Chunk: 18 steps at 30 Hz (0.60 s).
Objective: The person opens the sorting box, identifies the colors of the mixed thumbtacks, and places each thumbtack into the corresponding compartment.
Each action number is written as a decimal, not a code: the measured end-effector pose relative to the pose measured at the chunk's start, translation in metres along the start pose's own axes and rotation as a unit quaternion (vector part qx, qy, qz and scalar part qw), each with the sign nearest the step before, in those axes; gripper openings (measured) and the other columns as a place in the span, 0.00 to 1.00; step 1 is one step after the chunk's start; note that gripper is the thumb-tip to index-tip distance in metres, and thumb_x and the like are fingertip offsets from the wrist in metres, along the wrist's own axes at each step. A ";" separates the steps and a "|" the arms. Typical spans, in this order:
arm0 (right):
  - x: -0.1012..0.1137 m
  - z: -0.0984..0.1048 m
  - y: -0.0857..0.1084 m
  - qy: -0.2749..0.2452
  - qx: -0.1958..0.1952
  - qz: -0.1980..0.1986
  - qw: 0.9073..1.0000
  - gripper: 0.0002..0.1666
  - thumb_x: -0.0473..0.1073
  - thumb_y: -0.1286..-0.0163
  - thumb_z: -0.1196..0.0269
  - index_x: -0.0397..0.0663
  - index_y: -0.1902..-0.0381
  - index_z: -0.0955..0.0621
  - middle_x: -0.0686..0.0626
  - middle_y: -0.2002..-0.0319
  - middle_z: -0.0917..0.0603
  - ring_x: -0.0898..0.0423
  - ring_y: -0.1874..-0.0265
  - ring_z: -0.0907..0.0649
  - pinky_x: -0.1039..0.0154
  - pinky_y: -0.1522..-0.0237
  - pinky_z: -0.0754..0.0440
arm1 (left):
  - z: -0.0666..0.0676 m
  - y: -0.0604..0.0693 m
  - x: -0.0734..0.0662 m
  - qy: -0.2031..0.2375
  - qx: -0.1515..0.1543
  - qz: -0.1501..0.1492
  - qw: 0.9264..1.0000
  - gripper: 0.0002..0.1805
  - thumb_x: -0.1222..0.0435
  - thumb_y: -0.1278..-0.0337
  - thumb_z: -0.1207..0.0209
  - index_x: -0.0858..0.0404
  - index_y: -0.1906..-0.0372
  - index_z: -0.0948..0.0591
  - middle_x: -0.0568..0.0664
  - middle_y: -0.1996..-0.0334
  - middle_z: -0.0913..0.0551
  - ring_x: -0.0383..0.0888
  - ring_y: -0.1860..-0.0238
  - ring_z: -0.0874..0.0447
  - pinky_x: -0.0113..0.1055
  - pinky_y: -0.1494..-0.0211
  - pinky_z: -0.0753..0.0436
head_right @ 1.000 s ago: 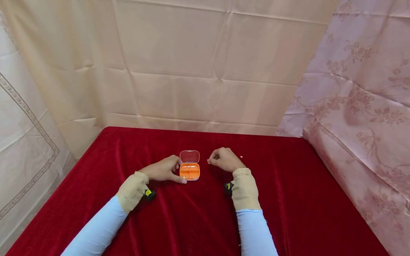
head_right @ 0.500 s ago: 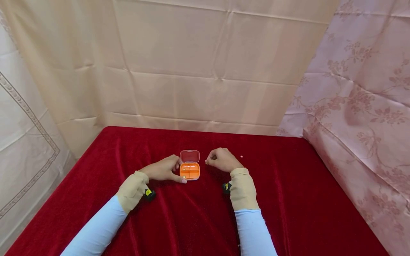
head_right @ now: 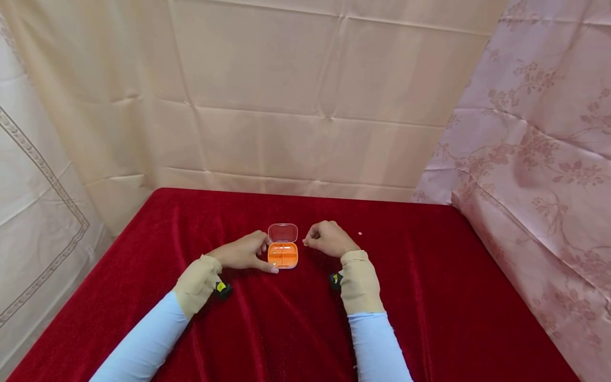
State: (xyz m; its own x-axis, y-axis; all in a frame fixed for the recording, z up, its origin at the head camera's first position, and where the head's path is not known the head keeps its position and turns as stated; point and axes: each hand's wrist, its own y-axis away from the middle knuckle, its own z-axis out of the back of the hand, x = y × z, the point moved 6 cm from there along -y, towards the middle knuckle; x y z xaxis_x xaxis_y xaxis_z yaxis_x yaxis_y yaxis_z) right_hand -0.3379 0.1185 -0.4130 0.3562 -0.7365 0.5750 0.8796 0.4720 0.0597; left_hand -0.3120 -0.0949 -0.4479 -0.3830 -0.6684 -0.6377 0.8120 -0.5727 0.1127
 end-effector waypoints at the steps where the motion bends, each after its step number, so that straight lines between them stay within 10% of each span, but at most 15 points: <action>1: 0.001 0.000 0.000 0.000 -0.001 0.002 1.000 0.05 0.44 0.29 0.31 0.51 0.65 0.12 0.57 0.71 0.16 0.59 0.72 0.25 0.63 0.70 0.26 | 0.000 0.000 0.000 0.000 0.000 0.000 1.000 0.36 0.46 0.51 0.23 0.64 0.47 0.24 0.49 0.58 0.27 0.43 0.58 0.29 0.36 0.53 0.25; 18: 0.013 -0.005 -0.002 0.003 0.010 0.024 1.000 0.05 0.43 0.29 0.31 0.51 0.66 0.12 0.57 0.70 0.15 0.60 0.71 0.24 0.63 0.68 0.25 | 0.001 0.001 -0.003 0.006 0.002 -0.001 1.000 0.37 0.46 0.51 0.23 0.66 0.46 0.24 0.50 0.58 0.26 0.43 0.57 0.28 0.37 0.52 0.25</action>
State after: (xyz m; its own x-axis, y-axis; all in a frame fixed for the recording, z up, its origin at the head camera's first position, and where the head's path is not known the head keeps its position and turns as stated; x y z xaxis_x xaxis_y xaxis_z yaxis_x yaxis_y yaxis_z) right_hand -0.3337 0.1053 -0.4102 0.3992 -0.7162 0.5724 0.8554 0.5157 0.0486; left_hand -0.3105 -0.0935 -0.4449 -0.3792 -0.6619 -0.6466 0.8092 -0.5762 0.1153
